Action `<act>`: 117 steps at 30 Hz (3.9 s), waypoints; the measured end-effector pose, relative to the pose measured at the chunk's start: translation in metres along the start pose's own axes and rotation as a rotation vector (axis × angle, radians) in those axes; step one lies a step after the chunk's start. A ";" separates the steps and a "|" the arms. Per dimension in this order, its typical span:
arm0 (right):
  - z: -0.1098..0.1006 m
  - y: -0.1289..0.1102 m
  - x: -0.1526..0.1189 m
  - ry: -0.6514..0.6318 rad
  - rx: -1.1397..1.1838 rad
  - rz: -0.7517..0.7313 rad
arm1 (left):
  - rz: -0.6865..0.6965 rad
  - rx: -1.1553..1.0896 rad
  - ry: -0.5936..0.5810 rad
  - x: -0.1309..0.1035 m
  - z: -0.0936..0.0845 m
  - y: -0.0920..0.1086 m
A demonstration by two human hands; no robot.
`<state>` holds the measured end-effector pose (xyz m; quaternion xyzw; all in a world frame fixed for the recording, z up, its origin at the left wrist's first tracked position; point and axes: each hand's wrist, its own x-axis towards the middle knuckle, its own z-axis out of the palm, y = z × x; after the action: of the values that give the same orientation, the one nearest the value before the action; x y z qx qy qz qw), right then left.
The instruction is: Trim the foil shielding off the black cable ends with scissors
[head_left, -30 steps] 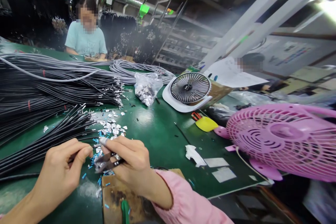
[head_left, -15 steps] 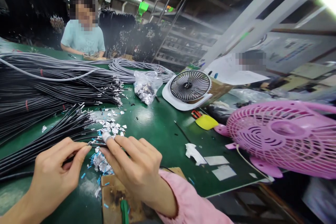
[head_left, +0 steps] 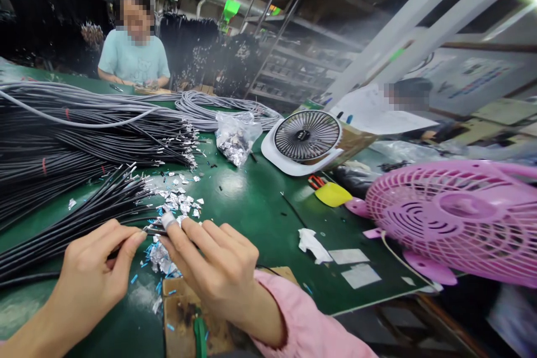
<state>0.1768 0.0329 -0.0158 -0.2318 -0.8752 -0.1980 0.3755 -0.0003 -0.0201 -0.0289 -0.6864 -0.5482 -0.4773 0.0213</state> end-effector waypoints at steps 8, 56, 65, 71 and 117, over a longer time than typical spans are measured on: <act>0.001 -0.001 -0.002 -0.014 -0.066 -0.063 | -0.034 -0.012 -0.104 0.003 -0.003 -0.003; -0.002 0.012 0.017 -0.924 0.246 -0.062 | 0.438 0.211 -0.400 0.003 -0.007 -0.010; -0.009 0.010 0.020 -1.004 0.251 -0.179 | 0.422 0.239 -0.430 -0.001 -0.004 -0.014; -0.006 0.009 0.021 -1.032 0.253 -0.279 | 0.391 0.205 -0.496 -0.002 -0.002 -0.016; 0.020 -0.002 0.010 0.051 0.600 0.448 | 0.061 0.033 0.153 -0.003 0.003 -0.003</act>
<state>0.1580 0.0448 -0.0215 -0.2922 -0.8124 0.1485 0.4823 -0.0007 -0.0198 -0.0339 -0.6638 -0.5317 -0.5184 0.0891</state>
